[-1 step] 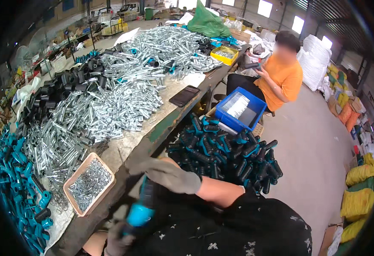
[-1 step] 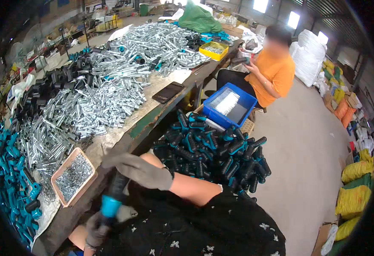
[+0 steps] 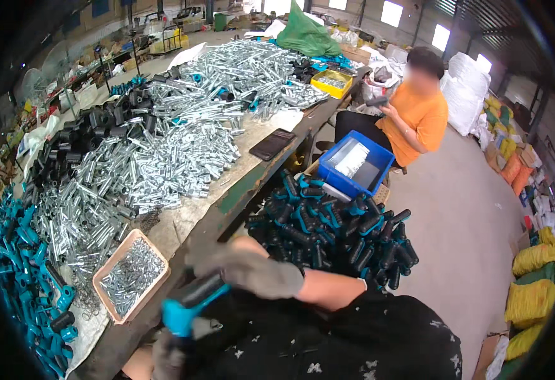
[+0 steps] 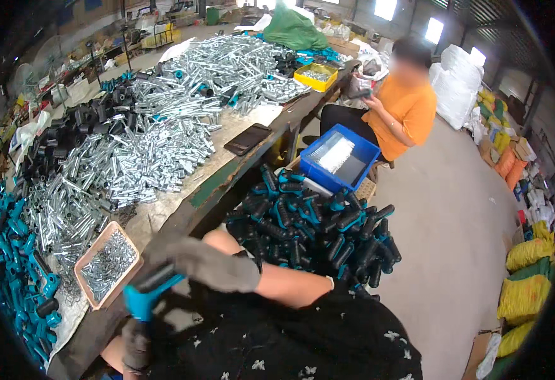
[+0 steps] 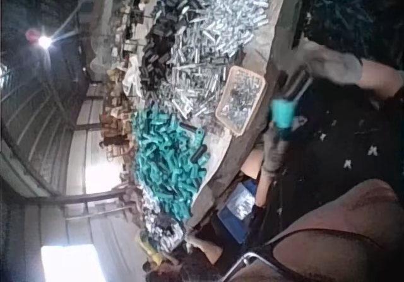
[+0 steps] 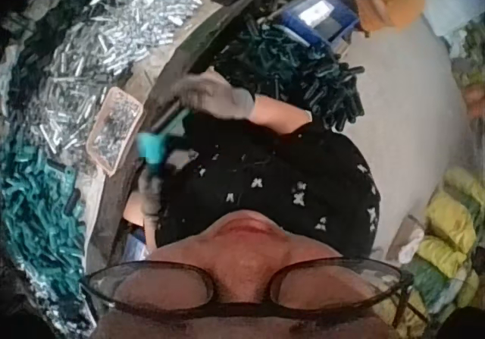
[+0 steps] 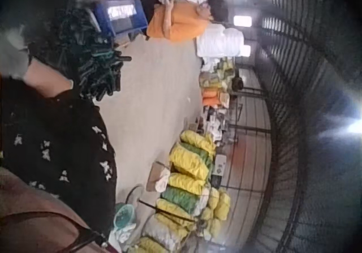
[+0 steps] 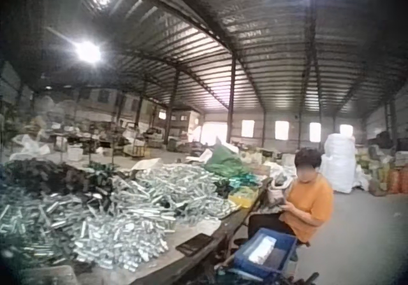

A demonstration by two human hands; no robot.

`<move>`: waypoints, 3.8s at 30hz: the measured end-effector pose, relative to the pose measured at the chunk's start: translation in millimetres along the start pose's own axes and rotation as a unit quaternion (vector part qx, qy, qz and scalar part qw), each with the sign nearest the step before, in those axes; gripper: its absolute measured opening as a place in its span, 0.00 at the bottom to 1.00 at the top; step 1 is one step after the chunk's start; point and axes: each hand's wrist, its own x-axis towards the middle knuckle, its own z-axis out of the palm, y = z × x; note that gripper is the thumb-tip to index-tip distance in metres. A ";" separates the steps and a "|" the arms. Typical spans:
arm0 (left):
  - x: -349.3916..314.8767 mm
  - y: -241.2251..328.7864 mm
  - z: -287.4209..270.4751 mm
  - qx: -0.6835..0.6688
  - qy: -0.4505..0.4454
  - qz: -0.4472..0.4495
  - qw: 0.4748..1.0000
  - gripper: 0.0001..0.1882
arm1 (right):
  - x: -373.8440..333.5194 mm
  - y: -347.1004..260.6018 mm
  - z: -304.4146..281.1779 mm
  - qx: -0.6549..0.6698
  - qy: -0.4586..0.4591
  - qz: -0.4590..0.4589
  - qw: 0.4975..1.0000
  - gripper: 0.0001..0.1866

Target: The person assembles tool components by inserting metal pins and springs into metal shafts, fitting plastic handles onto the metal assemblies, and placing the tools into a container.

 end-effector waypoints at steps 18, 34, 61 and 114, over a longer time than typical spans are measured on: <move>10.6 28.2 35.1 0.354 -0.056 0.094 0.929 0.28 | 15.6 6.5 -7.1 -0.041 0.073 0.193 0.978 0.17; 6.1 -11.3 19.1 0.352 -0.100 0.088 0.926 0.28 | 48.0 7.2 45.5 0.186 -0.255 0.114 0.942 0.36; -92.9 -28.7 -5.5 -0.374 0.276 0.131 0.876 0.27 | 138.5 72.2 -36.1 -0.303 0.014 0.130 0.944 0.23; -116.6 -43.6 2.7 -0.239 0.168 0.129 0.948 0.24 | -26.4 92.0 152.3 -0.038 -0.251 0.232 0.939 0.16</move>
